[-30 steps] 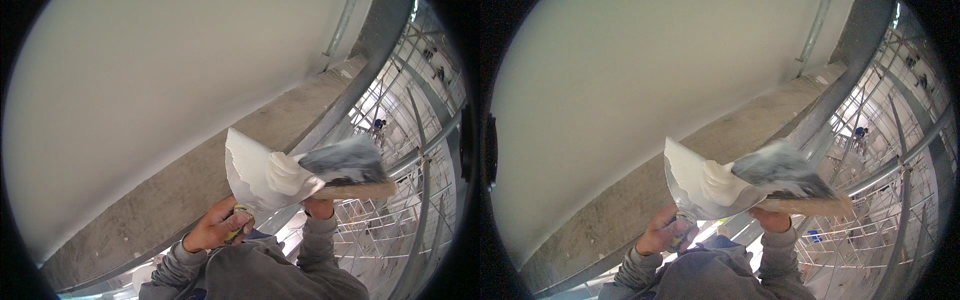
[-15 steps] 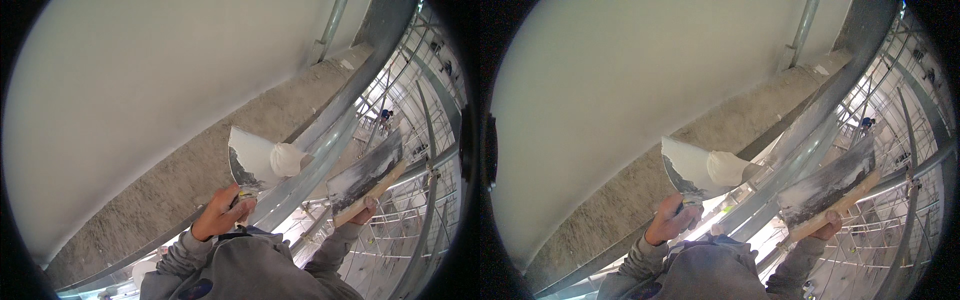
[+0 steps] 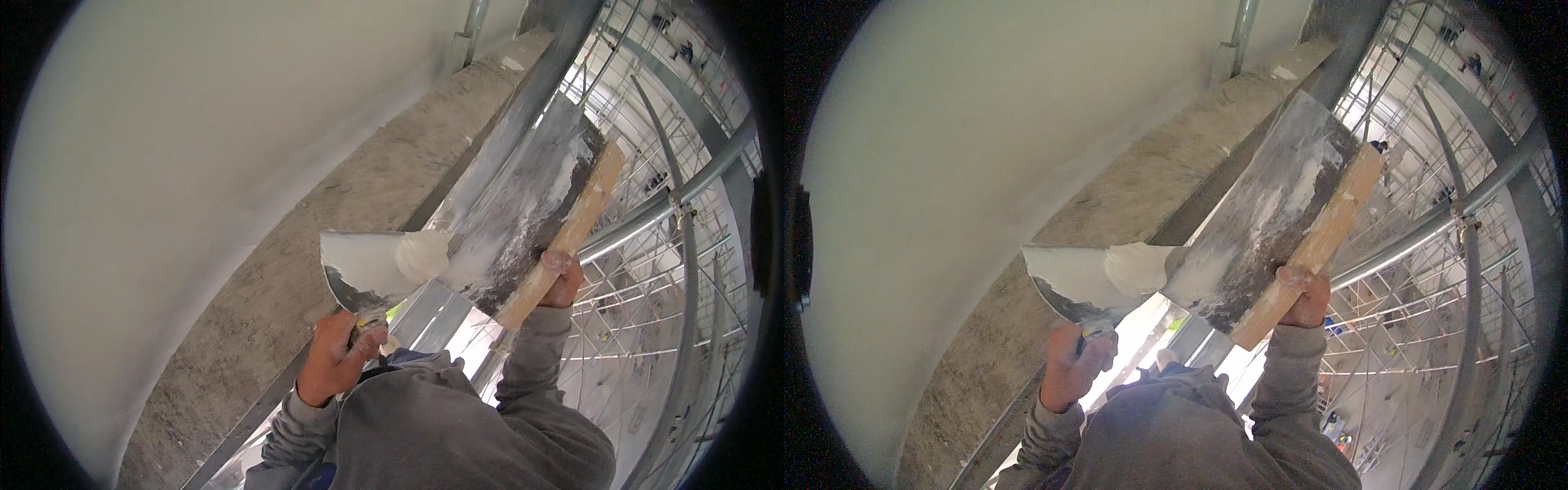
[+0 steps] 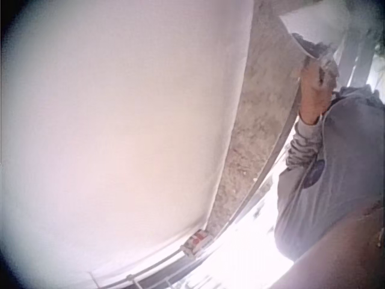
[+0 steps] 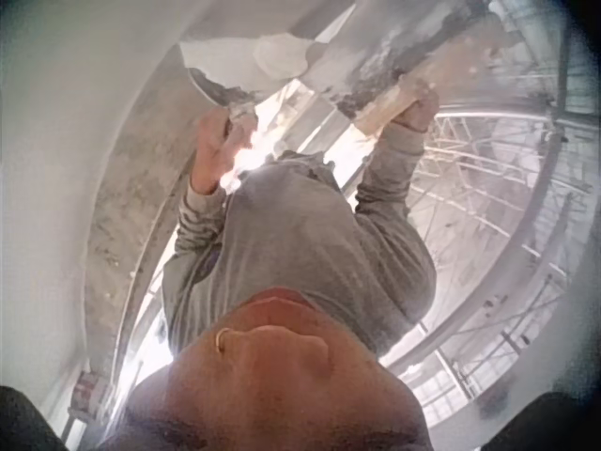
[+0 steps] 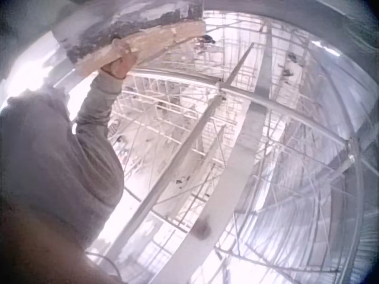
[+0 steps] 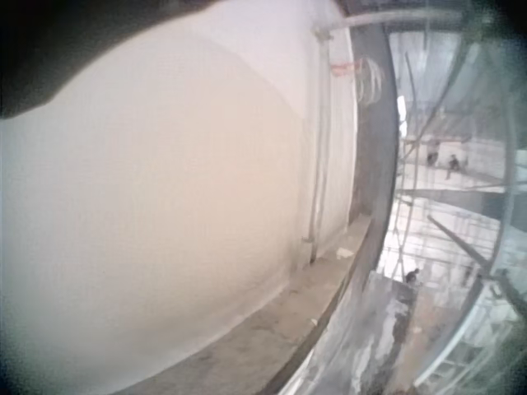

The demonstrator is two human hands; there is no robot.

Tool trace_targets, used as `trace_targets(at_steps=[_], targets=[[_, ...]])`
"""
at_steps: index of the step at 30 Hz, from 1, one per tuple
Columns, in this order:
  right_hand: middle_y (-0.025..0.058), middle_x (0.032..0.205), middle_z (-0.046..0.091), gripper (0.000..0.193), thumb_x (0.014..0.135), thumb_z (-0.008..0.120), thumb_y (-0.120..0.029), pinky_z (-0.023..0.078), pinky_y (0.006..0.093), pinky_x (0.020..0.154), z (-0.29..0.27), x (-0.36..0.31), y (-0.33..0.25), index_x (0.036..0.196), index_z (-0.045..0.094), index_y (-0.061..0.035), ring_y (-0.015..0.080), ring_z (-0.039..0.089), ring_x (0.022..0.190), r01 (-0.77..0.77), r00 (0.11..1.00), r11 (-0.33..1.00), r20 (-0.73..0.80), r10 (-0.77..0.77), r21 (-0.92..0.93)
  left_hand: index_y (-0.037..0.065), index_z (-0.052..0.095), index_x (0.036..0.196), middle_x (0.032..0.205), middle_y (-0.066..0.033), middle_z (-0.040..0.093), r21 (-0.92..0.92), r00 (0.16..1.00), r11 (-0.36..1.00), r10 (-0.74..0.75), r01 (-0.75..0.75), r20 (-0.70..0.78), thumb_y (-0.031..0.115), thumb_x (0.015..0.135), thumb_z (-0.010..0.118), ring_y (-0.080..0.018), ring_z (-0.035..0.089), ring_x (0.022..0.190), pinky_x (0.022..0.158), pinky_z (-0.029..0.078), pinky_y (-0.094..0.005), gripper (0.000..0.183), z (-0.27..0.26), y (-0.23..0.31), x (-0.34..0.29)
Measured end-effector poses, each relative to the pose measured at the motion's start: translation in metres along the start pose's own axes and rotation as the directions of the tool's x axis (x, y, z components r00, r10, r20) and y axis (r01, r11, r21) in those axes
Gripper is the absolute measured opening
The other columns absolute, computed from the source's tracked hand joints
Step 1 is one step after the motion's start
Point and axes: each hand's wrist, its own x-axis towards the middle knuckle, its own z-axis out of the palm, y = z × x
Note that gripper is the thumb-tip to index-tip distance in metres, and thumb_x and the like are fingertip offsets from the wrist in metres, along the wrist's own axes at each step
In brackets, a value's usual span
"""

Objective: The person applies plaster to a ceiling using a hawk and trowel while standing on scaffolding. They repeatedly scoop plaster from the hawk and spread it across the ceiling surface, smoothing it with the trowel.

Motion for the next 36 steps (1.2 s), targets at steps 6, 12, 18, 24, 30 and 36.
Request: trace_targets(at_steps=[6,12,18,24,30,36], targets=[[0.0056,0.067,0.048,0.018,0.058,0.058,-0.014,0.041,0.0266,0.051,0.025,-0.035,0.010,0.071,0.052,-0.0038,0.0161,0.049,0.057,0.044,0.999,0.998,-0.016,-0.043,0.033,0.006,0.046,0.110,0.076,-0.0162,0.056,0.353,0.964,0.907,0.261,-0.231,-0.042,0.020,0.078,0.054,-0.0271,0.055,0.055,0.049,0.044,-0.0349,0.036,0.002,0.019,-0.027],[0.0075,0.077,0.052,0.024,0.061,0.055,-0.017,0.041,0.0283,0.059,-0.018,-0.073,0.039,0.081,0.051,-0.0026,0.0175,0.051,0.068,0.242,0.969,0.910,0.135,-0.208,-0.338,0.014,0.028,0.127,0.074,-0.0079,0.051,0.546,0.992,0.828,0.090,-0.125,0.091,0.017,0.079,0.047,-0.0203,0.055,0.056,0.040,0.043,-0.0299,0.052,0.000,0.012,-0.065],[0.0106,0.081,0.052,0.043,0.062,0.054,-0.025,0.044,0.0299,0.063,0.042,-0.130,0.024,0.095,0.047,0.0020,0.0217,0.051,0.068,0.038,0.999,0.993,-0.010,-0.038,0.114,0.014,0.029,0.126,0.075,-0.0077,0.050,0.558,0.990,0.819,0.135,-0.135,0.042,0.010,0.073,0.048,-0.0217,0.055,0.058,0.042,0.045,-0.0313,0.056,-0.002,-0.003,-0.102],[0.0106,0.081,0.051,0.039,0.075,0.050,-0.024,0.042,0.0306,0.049,0.048,-0.122,-0.024,0.104,0.046,0.0020,0.0175,0.049,0.062,-0.373,0.663,0.765,0.727,-0.176,0.525,0.016,0.032,0.124,0.078,-0.0102,0.053,0.535,1.000,0.845,0.000,-0.010,0.019,0.014,0.078,0.047,-0.0239,0.056,0.060,0.047,0.046,-0.0340,0.049,0.001,-0.031,-0.120],[0.0084,0.111,0.047,0.049,0.074,0.050,-0.023,0.036,0.0379,0.089,0.002,-0.109,0.035,0.116,0.037,-0.0020,0.0235,0.047,0.099,0.021,0.900,0.930,0.399,-0.178,0.367,0.005,0.047,0.109,0.071,-0.0134,0.055,0.299,0.981,0.954,0.088,-0.033,-0.172,0.020,0.078,0.054,-0.0266,0.055,0.055,0.047,0.044,-0.0338,0.035,-0.019,-0.033,-0.131],[0.0064,0.084,0.055,0.030,0.066,0.052,-0.006,0.045,0.0349,0.076,0.066,-0.035,0.034,0.096,0.049,-0.0051,0.0230,0.056,0.077,-0.142,0.952,0.897,0.306,0.007,0.419,-0.002,0.052,0.069,0.055,-0.0106,0.052,0.070,0.967,0.991,-0.096,0.115,-0.237,0.017,0.075,0.057,-0.0167,0.048,0.044,0.042,0.037,-0.0281,0.020,-0.031,-0.028,-0.138]])
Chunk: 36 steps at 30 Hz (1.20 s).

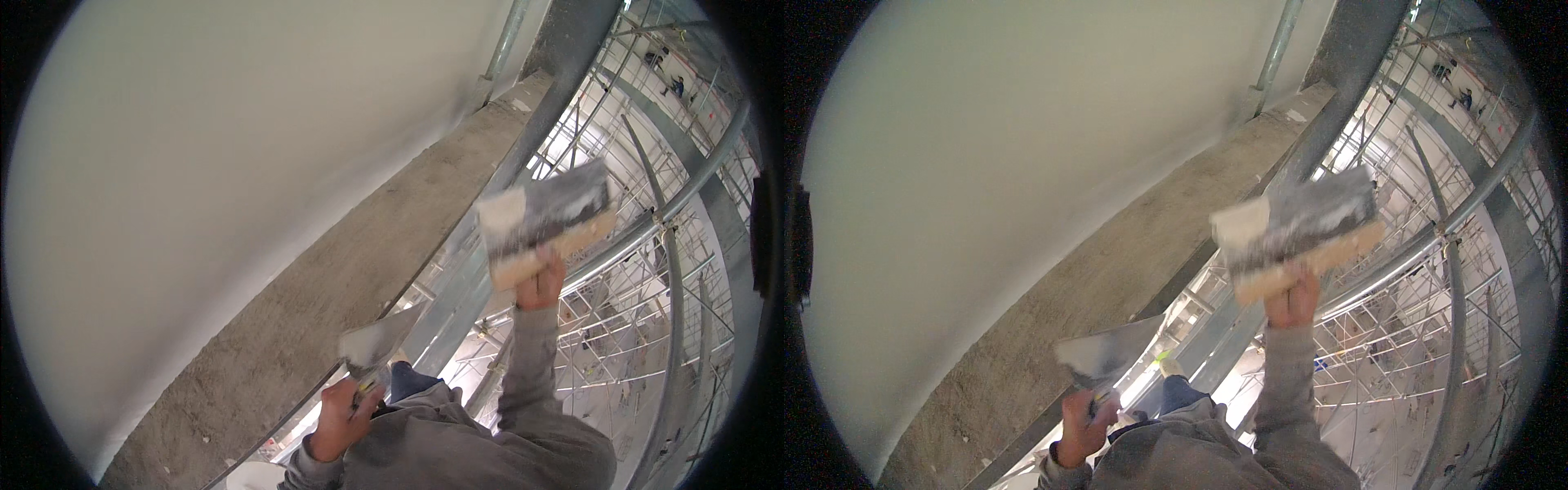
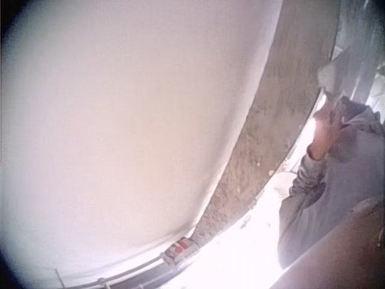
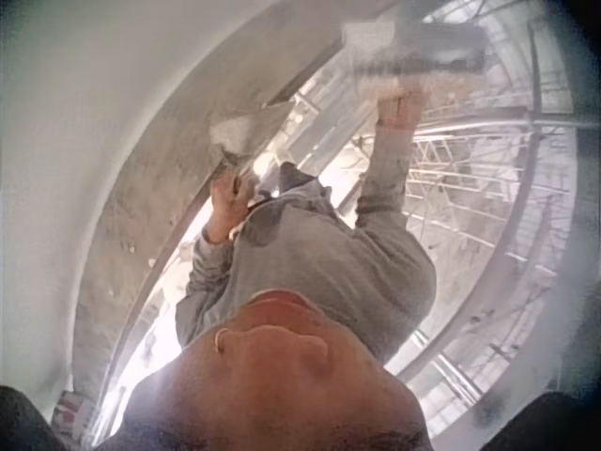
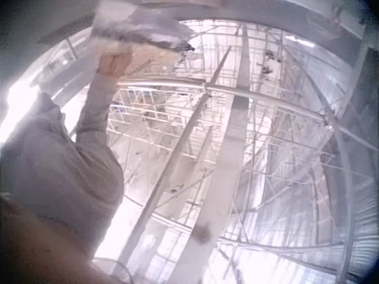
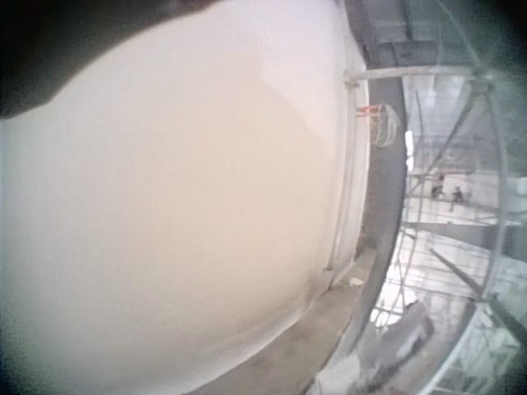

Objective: The person applies plaster to a ceiling using a hawk and trowel while standing on scaffolding. They repeatedly scoop plaster from the hawk and spread it across the ceiling surface, smoothing it with the trowel.

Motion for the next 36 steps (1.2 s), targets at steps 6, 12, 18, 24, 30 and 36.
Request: trace_targets(at_steps=[6,12,18,24,30,36], targets=[[0.0097,0.087,0.055,0.033,0.068,0.057,-0.012,0.044,0.0318,0.065,-0.066,0.277,0.002,0.099,0.049,-0.0018,0.0211,0.054,0.076,0.628,0.710,0.066,0.536,-0.458,-0.775,0.002,0.049,0.062,0.051,-0.0088,0.051,-0.477,0.858,0.855,-0.078,-0.204,-0.508,0.020,0.080,0.050,-0.0154,0.044,0.036,0.033,0.033,-0.0240,0.025,0.012,0.016,0.017],[0.0182,0.098,0.054,0.052,0.059,0.063,-0.027,0.046,0.0364,0.057,-0.046,0.495,0.081,0.099,0.049,0.0030,0.0317,0.056,0.078,0.037,0.772,0.529,-0.312,-0.554,-0.848,0.003,0.043,0.092,0.054,-0.0071,0.047,-0.376,0.589,0.844,-0.092,-0.382,-0.803,0.032,0.080,0.050,-0.0133,0.042,0.035,0.028,0.033,-0.0248,0.031,0.008,0.012,0.044],[0.0129,0.093,0.057,0.026,0.071,0.057,-0.027,0.046,0.0357,0.066,-0.062,0.552,0.125,0.091,0.060,-0.0097,0.0258,0.057,0.082,-0.170,0.891,-0.240,-0.045,-0.451,-0.956,0.003,0.039,0.094,0.052,-0.0069,0.045,-0.472,0.394,0.806,-0.328,-0.357,-0.859,0.030,0.079,0.050,-0.0149,0.042,0.034,0.030,0.036,-0.0261,0.033,0.017,-0.005,0.020],[0.0080,0.088,0.059,0.021,0.074,0.056,-0.030,0.046,0.0361,0.064,-0.113,0.632,0.149,0.088,0.062,-0.0158,0.0211,0.058,0.079,-0.166,0.856,-0.173,-0.055,-0.514,-0.971,0.005,0.048,0.063,0.055,-0.0052,0.044,-0.514,0.478,0.811,-0.347,-0.279,-0.807,0.028,0.079,0.046,-0.0170,0.042,0.046,0.041,0.036,-0.0285,0.029,0.011,0.003,0.016],[0.0145,0.085,0.060,0.033,0.064,0.062,-0.021,0.045,0.0370,0.070,-0.109,0.660,0.169,0.088,0.057,0.0019,0.0279,0.058,0.079,-0.134,0.793,-0.007,-0.103,-0.600,-0.991,0.006,0.051,0.066,0.060,-0.0063,0.047,-0.497,0.305,0.847,-0.430,-0.191,-0.850,0.035,0.078,0.044,-0.0179,0.046,0.052,0.046,0.038,-0.0294,0.032,0.020,0.006,0.026],[0.0022,0.087,0.059,0.038,0.056,0.068,-0.035,0.046,0.0315,0.068,-0.128,0.673,0.129,0.086,0.059,-0.0134,0.0163,0.058,0.081,0.385,0.896,-0.914,0.291,0.337,-0.127,0.007,0.052,0.064,0.061,-0.0072,0.050,-0.524,0.423,0.821,-0.402,-0.226,-0.812,0.037,0.075,0.048,-0.0188,0.049,0.054,0.050,0.041,-0.0314,0.032,0.009,0.014,0.046]])
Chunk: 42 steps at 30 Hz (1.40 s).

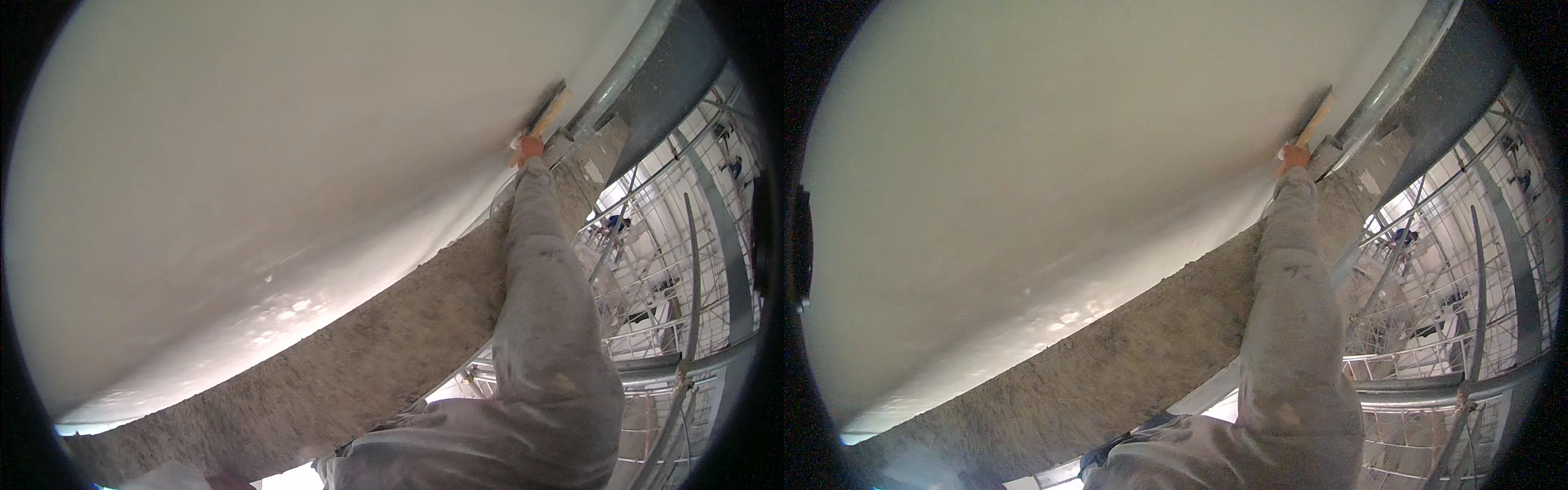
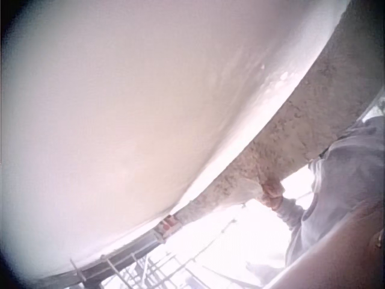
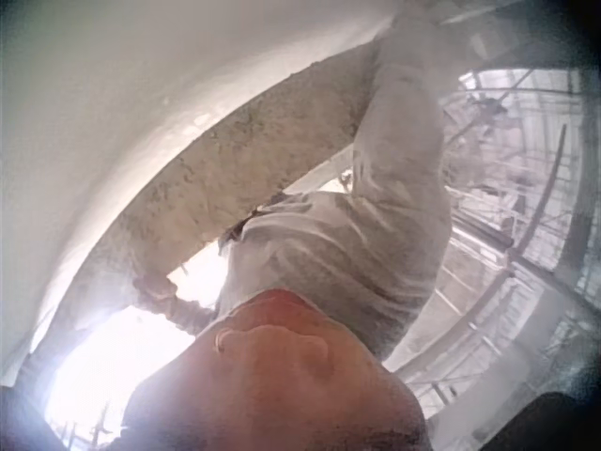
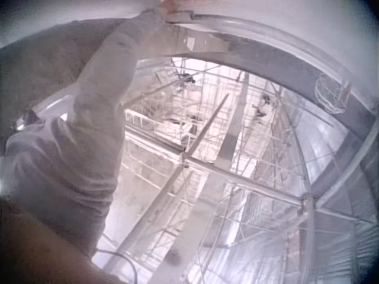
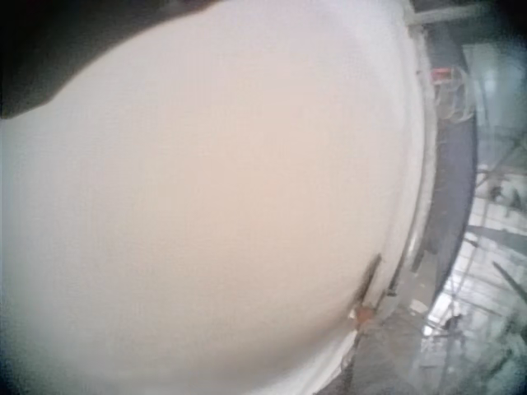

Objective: The person applies plaster to a ceiling using a hawk and trowel while standing on scaffolding. They repeatedly scoop plaster from the hawk and spread it across the ceiling surface, smoothing it with the trowel.

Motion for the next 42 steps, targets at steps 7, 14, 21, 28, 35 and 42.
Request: trace_targets(at_steps=[7,14,21,28,35,42], targets=[[0.0027,0.086,0.060,0.043,0.051,0.072,-0.035,0.047,0.0302,0.069,-0.060,-0.052,-0.046,0.088,0.060,-0.0146,0.0181,0.058,0.083,0.106,0.993,0.994,0.050,-0.107,0.028,0.008,0.053,0.062,0.064,-0.0084,0.054,-0.088,0.991,0.996,-0.007,0.019,0.135,0.038,0.072,0.053,-0.0198,0.052,0.057,0.055,0.043,-0.0338,0.032,-0.004,0.015,0.001],[0.0066,0.092,0.058,0.035,0.060,0.066,-0.020,0.047,0.0354,0.073,-0.040,-0.058,-0.098,0.091,0.055,-0.0082,0.0218,0.057,0.085,0.033,0.979,0.927,0.173,-0.104,0.374,0.011,0.046,0.053,0.053,-0.0070,0.050,0.320,0.939,0.939,-0.218,0.127,0.265,0.038,0.069,0.058,-0.0176,0.048,0.046,0.046,0.041,-0.0321,0.034,-0.084,0.055,0.004],[0.0116,0.090,0.053,0.024,0.071,0.053,-0.015,0.044,0.0417,0.071,-0.069,-0.096,-0.180,0.091,0.050,-0.0040,0.0266,0.053,0.084,-0.424,0.904,0.350,0.369,0.215,0.835,0.011,0.040,0.054,0.048,-0.0040,0.045,-0.186,0.895,0.919,0.385,-0.348,0.227,0.028,0.080,0.044,-0.0142,0.042,0.041,0.036,0.035,-0.0244,0.031,-0.129,0.099,0.038],[0.0120,0.090,0.055,0.027,0.069,0.055,-0.019,0.045,0.0401,0.071,-0.180,-0.179,-0.241,0.092,0.053,-0.0051,0.0271,0.054,0.082,-0.487,0.844,-0.024,0.477,0.245,0.873,0.009,0.039,0.054,0.052,-0.0049,0.044,-0.307,0.869,0.878,0.441,-0.367,0.222,0.026,0.081,0.039,-0.0156,0.040,0.044,0.044,0.037,-0.0256,0.032,-0.222,0.137,0.054],[0.0123,0.089,0.057,0.031,0.068,0.057,-0.024,0.047,0.0384,0.071,-0.268,-0.264,-0.326,0.093,0.056,-0.0062,0.0276,0.056,0.081,-0.532,0.818,-0.172,0.556,0.148,0.829,0.009,0.036,0.049,0.049,-0.0041,0.039,-0.534,0.756,0.800,0.522,-0.273,0.395,0.023,0.082,0.036,-0.0171,0.032,0.040,0.048,0.036,-0.0270,0.035,-0.292,0.183,0.073],[0.0102,0.100,0.056,0.033,0.066,0.064,-0.029,0.047,0.0374,0.071,-0.333,-0.309,-0.420,0.090,0.059,-0.0058,0.0239,0.055,0.091,0.171,0.966,0.932,0.130,-0.222,0.318,0.007,0.042,0.058,0.051,-0.0045,0.042,-0.523,0.689,0.781,0.587,-0.343,0.424,0.029,0.082,0.039,-0.0163,0.036,0.041,0.044,0.037,-0.0304,0.032,-0.355,0.200,0.087]])
